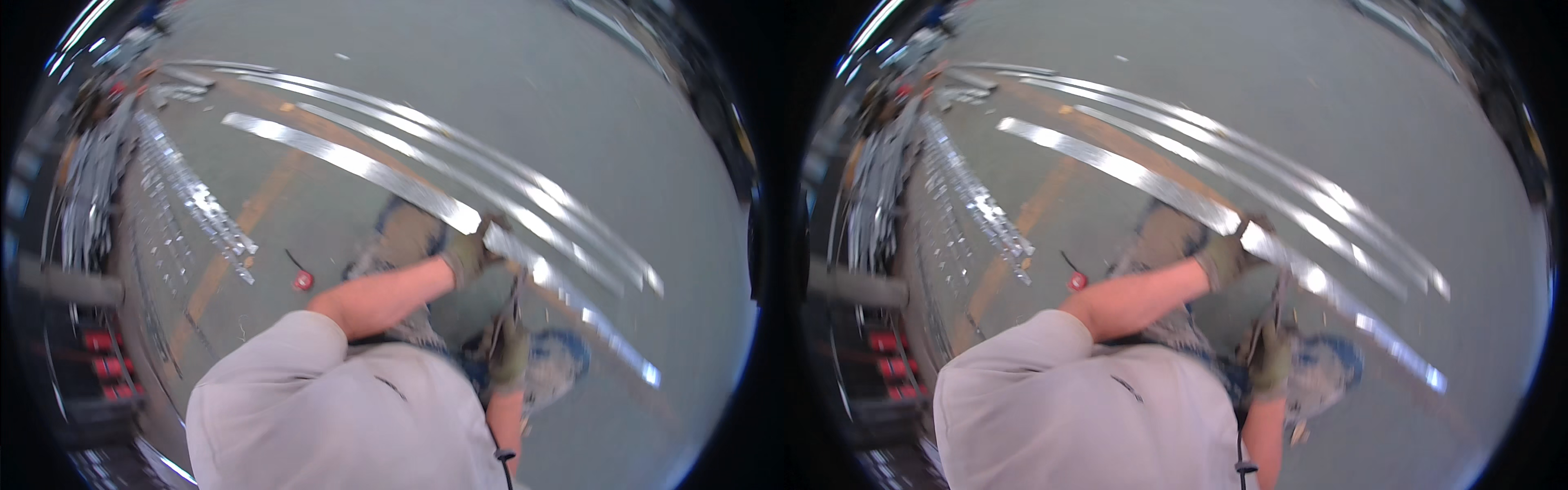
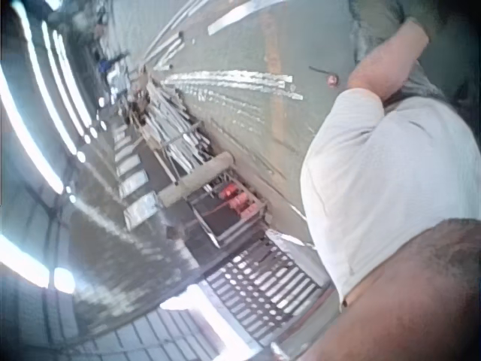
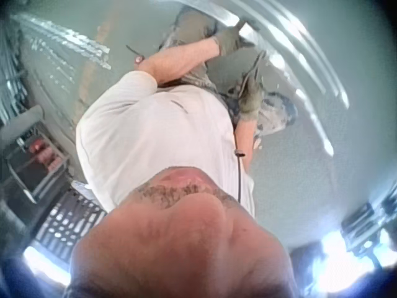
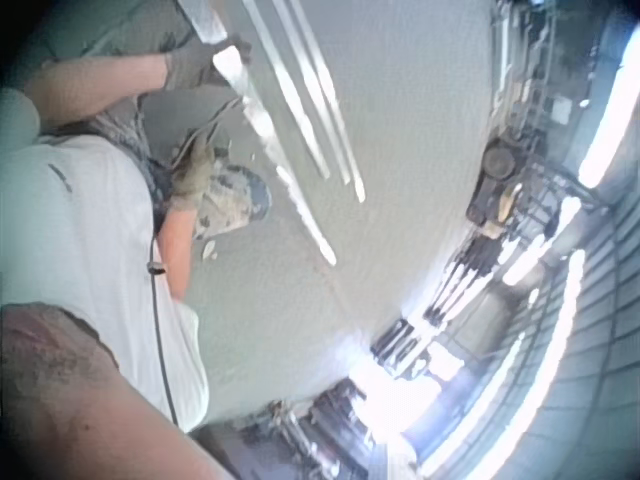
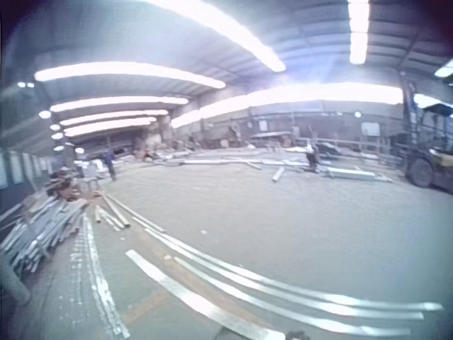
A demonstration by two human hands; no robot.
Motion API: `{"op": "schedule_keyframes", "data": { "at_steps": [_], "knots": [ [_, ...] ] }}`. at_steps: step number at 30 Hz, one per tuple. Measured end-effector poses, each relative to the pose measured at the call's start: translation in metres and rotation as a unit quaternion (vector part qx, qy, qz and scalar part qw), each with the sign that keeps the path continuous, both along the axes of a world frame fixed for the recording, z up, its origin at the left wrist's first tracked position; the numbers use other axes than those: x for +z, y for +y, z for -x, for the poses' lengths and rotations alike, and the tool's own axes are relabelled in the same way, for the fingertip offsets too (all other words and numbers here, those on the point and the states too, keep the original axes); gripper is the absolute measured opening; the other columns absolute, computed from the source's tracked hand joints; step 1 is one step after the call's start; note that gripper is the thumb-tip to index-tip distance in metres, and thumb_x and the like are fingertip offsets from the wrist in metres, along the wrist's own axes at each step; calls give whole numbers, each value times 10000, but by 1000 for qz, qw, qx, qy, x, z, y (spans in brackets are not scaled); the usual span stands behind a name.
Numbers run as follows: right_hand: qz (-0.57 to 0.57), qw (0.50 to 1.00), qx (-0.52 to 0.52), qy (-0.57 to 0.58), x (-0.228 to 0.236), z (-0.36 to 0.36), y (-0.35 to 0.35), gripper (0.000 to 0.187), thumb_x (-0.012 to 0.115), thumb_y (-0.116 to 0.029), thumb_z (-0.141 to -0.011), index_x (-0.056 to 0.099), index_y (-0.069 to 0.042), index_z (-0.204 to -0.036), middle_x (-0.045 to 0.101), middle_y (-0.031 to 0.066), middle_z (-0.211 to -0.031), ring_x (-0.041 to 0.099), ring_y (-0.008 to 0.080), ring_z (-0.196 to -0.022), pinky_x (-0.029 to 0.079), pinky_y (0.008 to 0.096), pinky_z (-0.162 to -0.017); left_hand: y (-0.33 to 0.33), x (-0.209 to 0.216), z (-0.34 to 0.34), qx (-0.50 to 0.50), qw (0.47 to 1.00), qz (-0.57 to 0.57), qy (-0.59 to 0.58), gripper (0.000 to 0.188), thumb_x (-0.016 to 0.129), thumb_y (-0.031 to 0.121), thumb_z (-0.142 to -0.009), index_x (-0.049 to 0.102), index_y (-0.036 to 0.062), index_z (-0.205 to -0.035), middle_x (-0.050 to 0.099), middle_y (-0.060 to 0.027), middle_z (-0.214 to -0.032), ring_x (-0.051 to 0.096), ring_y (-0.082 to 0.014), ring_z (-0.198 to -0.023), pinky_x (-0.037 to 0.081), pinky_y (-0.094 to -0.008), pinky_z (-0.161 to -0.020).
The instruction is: The person kneels on the floor and uses tin snips to cut long metal strips into smaller pieces. They repeatedly position the snips, cut, and place the resulting pieces on the floor.
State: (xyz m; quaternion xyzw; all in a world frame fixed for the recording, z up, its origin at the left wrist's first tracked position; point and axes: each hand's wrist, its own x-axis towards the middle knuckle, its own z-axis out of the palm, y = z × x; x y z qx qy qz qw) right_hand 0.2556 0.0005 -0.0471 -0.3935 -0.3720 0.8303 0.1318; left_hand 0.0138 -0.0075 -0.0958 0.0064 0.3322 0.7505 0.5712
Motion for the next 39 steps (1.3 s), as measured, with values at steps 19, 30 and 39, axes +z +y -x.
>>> {"op": "schedule_keyframes", "data": {
  "at_steps": [19,30,39],
  "knots": [
    [112,987,-107,41,-8,-24,4,236,628,-208,-1051,668,-57,-1228,765,128,-1042,745,220,-805,623,347,-649,13,3,-12,-93,994,50,0,582,650,477,-1013,501,170,-1485,568,-98,-1361,626,-272,-1165,538,-455,-1081],
    [39,994,-49,-90,-24,6,-17,263,690,-194,-1016,701,-37,-1227,765,94,-1047,714,176,-794,602,324,-683,9,-1,-10,-13,992,124,13,496,551,521,-1055,578,167,-1402,630,-76,-1288,660,-237,-1093,551,-480,-985],
    [-23,993,-27,-114,-25,31,-19,231,712,-200,-1007,710,-25,-1158,726,34,-943,685,142,-755,559,288,-658,8,-1,-5,34,995,98,-4,500,470,479,-1103,550,99,-1418,638,-163,-1306,631,-284,-1160,549,-463,-1001]
  ]
}}
